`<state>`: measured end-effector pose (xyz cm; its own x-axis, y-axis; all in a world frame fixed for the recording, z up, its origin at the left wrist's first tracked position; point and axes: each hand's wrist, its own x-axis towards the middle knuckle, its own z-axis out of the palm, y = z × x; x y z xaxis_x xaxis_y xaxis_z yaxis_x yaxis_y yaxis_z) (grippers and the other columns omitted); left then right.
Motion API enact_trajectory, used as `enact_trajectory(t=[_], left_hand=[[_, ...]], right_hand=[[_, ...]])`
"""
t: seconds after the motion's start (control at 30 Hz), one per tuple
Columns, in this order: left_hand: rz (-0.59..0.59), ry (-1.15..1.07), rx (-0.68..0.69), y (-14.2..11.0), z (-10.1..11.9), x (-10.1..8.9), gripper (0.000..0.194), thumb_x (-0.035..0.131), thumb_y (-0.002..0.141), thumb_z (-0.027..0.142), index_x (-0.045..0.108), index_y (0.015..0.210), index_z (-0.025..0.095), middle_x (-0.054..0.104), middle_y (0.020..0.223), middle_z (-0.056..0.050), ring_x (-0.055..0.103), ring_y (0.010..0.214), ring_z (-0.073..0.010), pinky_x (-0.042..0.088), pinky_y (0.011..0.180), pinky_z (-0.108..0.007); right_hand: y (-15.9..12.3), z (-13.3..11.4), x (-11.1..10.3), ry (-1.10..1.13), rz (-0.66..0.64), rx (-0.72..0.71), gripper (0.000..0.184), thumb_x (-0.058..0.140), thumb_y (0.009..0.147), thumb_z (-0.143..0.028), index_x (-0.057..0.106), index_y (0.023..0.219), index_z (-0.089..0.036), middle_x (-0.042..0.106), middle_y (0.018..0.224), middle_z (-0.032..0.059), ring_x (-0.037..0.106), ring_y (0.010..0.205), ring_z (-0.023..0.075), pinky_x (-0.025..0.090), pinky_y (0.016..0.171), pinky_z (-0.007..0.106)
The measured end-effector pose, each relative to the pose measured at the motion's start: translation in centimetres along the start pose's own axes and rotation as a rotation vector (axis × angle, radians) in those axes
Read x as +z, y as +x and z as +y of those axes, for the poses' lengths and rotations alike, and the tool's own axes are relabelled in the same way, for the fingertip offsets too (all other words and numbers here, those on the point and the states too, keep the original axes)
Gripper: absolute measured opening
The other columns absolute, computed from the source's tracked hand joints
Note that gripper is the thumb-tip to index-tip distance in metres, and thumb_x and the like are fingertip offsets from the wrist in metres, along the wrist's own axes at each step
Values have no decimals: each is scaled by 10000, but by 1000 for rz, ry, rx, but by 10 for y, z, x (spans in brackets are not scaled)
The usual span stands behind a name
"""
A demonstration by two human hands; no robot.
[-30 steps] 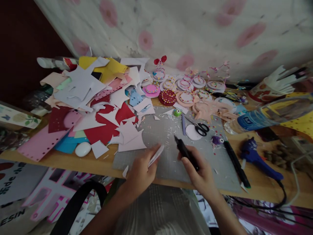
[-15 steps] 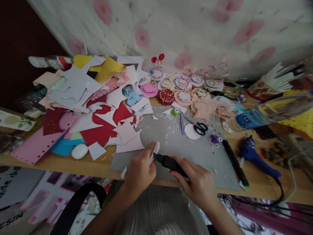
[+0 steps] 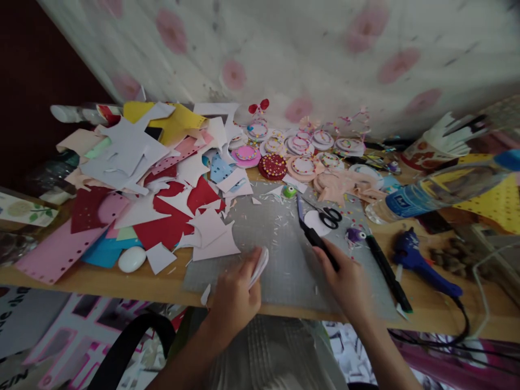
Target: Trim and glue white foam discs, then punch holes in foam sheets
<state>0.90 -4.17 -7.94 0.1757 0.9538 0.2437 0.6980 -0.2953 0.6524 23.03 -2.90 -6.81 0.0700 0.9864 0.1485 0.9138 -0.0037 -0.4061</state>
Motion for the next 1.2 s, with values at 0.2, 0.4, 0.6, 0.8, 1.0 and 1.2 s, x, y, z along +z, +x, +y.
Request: enact_trajectory(t=[0.2,0.4,0.6,0.8,1.0,1.2], left_hand=[[29,-6,-75,0,-1,0,446,425,843,105,571,1265,110,720,1128,-131,713,974,-235,580,807,-311],[-20,-53,-115,0,-1,-2,518,438,802,90,546,1308,116,701,1168,-137,699,1005,-250,568,840,-337],[-32,-13,-108,6,0,-3,455,421,838,129,582,1263,98,731,1083,-150,728,891,-255,580,758,-329],[-4,-5,-143,14,2,-4,370,433,895,213,623,1196,115,744,1043,-147,726,924,-251,570,773,-312],[-17,10,-170,22,4,-6,321,449,888,219,653,1117,125,764,876,-138,739,812,-273,567,687,-330],[55,-37,-192,4,4,0,356,435,910,222,612,1199,114,745,1023,-156,724,924,-271,573,768,-346]], right_hand=[[-13,-18,-15,217,-199,-336,362,416,982,-400,607,1206,-190,740,1061,73,726,868,185,548,703,238],[-23,-32,-20,165,-224,-457,366,444,979,-388,560,1265,-190,738,933,50,711,745,160,512,608,224],[-20,-29,-11,168,-167,-400,370,422,987,-408,573,1248,-195,742,963,50,719,787,153,509,616,207],[-18,-34,-4,130,-145,-336,363,435,979,-400,600,1233,-200,745,1008,64,729,787,180,536,624,238],[-22,-37,6,192,-117,-218,363,458,960,-396,627,1210,-193,739,1054,99,725,867,222,556,712,287],[-18,-45,-1,714,-439,-4,427,419,933,-534,660,931,-180,627,634,17,597,551,154,451,492,232]])
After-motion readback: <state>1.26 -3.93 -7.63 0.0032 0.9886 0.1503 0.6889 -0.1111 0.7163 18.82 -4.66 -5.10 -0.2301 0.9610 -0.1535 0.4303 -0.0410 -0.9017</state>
